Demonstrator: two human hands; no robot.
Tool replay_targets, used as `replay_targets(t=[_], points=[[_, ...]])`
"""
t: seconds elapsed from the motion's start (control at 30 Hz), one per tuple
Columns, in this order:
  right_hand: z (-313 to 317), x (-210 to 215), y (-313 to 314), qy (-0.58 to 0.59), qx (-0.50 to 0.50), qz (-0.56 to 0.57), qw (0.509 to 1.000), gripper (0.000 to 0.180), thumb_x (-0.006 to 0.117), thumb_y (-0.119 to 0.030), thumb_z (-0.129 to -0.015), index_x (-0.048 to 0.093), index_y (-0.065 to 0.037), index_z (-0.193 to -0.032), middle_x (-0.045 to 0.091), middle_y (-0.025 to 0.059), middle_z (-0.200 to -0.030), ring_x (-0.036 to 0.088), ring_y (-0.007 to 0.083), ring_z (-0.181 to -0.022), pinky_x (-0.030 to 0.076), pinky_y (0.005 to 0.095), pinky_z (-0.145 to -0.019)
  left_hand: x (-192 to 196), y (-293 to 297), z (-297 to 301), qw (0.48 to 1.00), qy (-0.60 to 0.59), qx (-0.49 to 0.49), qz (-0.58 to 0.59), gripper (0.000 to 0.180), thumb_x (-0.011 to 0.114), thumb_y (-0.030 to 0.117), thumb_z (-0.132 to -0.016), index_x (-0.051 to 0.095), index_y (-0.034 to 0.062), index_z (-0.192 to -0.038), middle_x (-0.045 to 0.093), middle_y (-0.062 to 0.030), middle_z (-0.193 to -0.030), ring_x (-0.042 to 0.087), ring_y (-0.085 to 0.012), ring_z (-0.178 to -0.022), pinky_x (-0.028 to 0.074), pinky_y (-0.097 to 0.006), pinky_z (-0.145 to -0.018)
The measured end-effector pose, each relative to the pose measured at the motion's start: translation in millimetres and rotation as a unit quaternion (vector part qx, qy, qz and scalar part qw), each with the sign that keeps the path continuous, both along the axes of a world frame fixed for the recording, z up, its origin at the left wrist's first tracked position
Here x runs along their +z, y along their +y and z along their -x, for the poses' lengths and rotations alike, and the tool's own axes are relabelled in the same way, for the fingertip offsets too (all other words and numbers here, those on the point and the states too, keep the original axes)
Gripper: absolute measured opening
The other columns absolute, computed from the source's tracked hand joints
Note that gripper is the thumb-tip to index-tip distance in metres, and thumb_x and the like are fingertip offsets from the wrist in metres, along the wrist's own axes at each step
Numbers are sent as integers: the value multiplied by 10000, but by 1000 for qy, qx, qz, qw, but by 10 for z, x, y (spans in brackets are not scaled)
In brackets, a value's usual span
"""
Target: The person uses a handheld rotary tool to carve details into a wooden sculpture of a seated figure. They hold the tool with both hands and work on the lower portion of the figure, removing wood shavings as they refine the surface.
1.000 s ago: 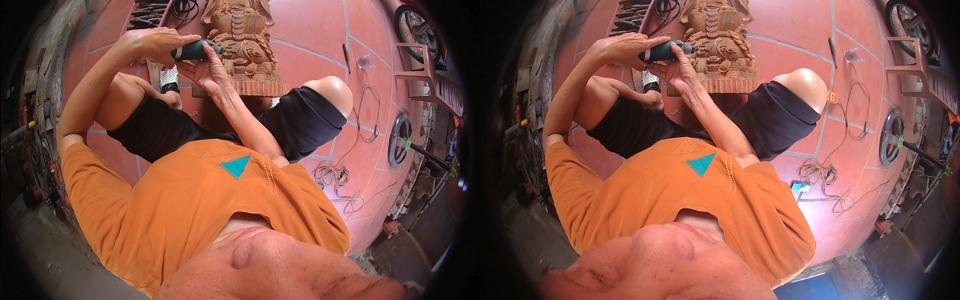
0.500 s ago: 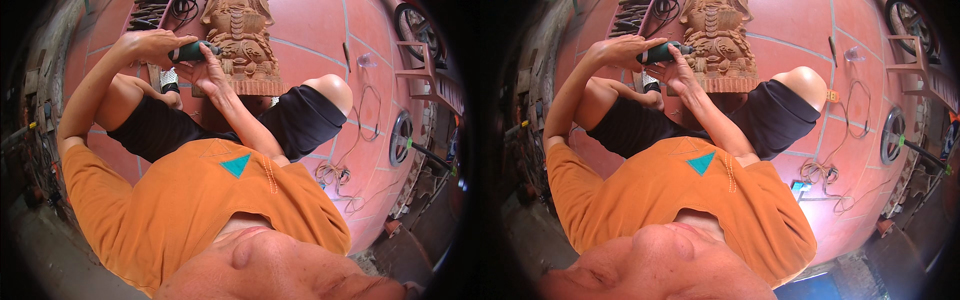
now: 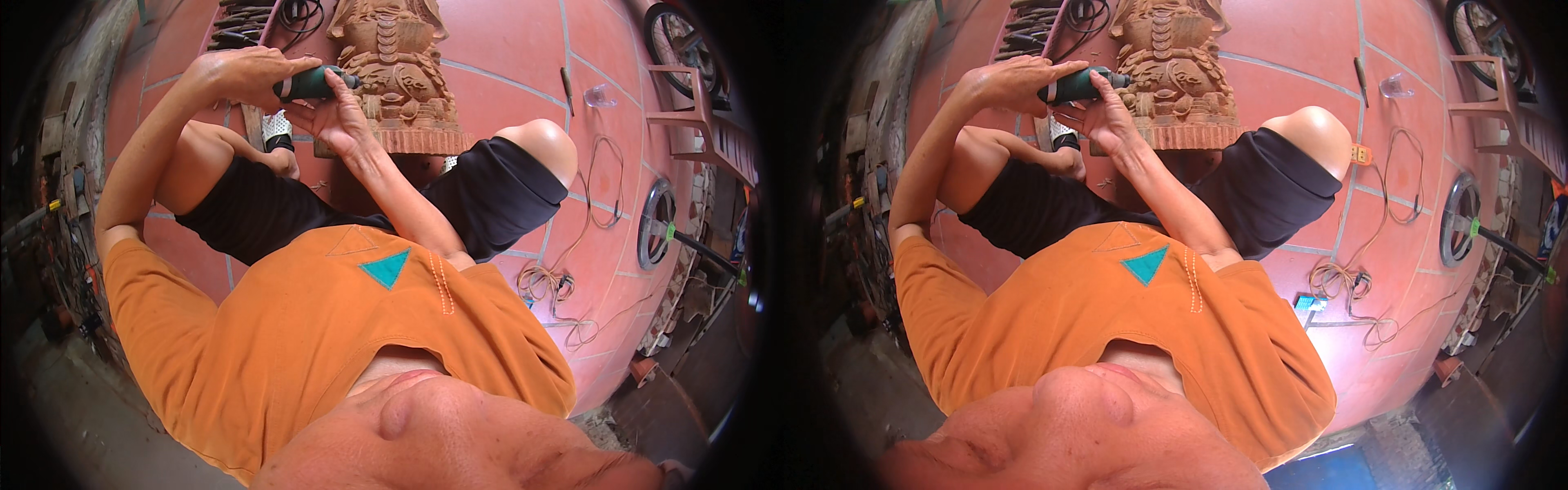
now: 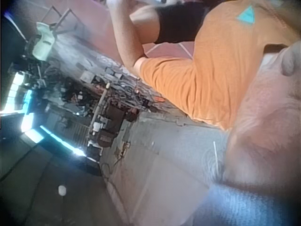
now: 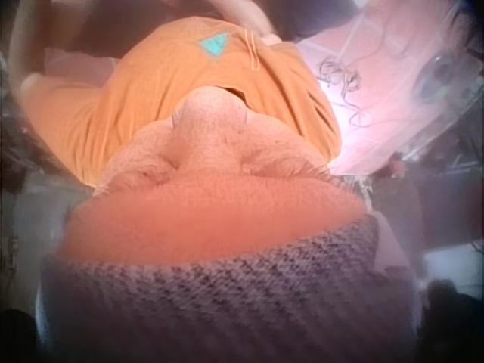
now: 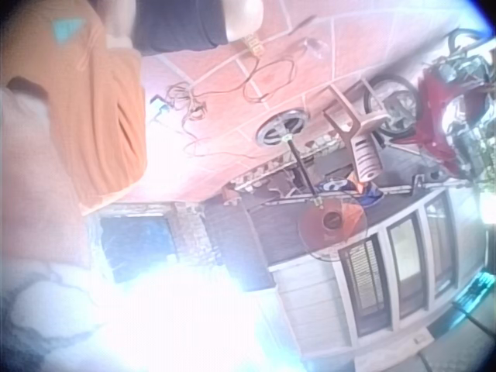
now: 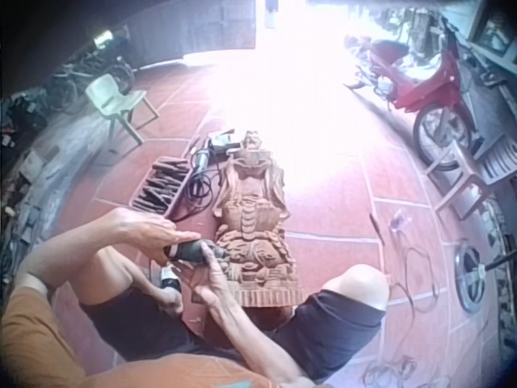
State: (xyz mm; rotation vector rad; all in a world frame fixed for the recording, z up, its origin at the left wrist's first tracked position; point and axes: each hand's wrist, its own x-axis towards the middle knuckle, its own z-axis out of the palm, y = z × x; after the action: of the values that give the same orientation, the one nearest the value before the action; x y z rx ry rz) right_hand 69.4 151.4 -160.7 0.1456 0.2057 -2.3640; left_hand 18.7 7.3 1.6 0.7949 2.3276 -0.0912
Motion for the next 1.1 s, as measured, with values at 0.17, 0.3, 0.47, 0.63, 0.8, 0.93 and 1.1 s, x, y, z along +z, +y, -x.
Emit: replay_targets(t=[0.17,0.3,0.47,0.63,0.8,0.93,1.1], points=[[-5,22,25,0,-1,-9,1000,552,638,-451,-875,453,-111,-1269,587,156,-1184,596,351,-1101,482,528,-965,8,21,-3,1000,2,6,-10,973,696,65,-630,242,117,-1489,618,-211,-990,601,-368,-938,479,-434,-849],[18,24,30,-8,-7,-12,1000,556,641,-449,-873,452,-108,-1270,584,172,-1183,603,357,-1093,480,535,-969,21,39,12,1000,3,4,-6,967,707,73,-648,238,126,-1492,614,-215,-999,598,-372,-939,476,-434,-848],[8,48,41,-4,-16,-14,1000,558,647,-440,-870,447,-103,-1268,579,170,-1186,602,362,-1095,481,535,-971,-16,25,24,1000,4,3,-4,961,709,77,-658,235,125,-1493,612,-211,-993,598,-368,-931,476,-433,-836],[9,57,46,-1,-19,-14,1000,558,650,-437,-870,447,-100,-1267,578,162,-1188,604,356,-1094,483,533,-970,-25,29,17,1000,4,11,-6,967,707,74,-659,225,122,-1495,612,-206,-986,599,-365,-925,479,-430,-833],[12,37,46,9,-18,-18,1000,544,646,-445,-872,463,-103,-1253,581,152,-1187,612,342,-1081,495,523,-954,18,76,23,1000,-11,16,11,970,711,76,-656,225,120,-1495,614,-209,-1010,601,-360,-936,478,-431,-839],[18,27,41,9,-14,-21,1000,551,645,-455,-870,464,-104,-1255,586,156,-1179,615,339,-1074,505,520,-937,-13,40,20,1000,-3,6,-4,968,717,79,-654,234,120,-1492,615,-213,-1018,598,-359,-952,475,-429,-861],[11,32,45,15,-11,-22,1000,570,647,-462,-865,464,-100,-1266,595,170,-1173,617,343,-1068,507,507,-939,4,78,8,1000,-5,16,11,966,718,82,-654,238,121,-1492,614,-215,-1015,596,-359,-961,474,-424,-869]])
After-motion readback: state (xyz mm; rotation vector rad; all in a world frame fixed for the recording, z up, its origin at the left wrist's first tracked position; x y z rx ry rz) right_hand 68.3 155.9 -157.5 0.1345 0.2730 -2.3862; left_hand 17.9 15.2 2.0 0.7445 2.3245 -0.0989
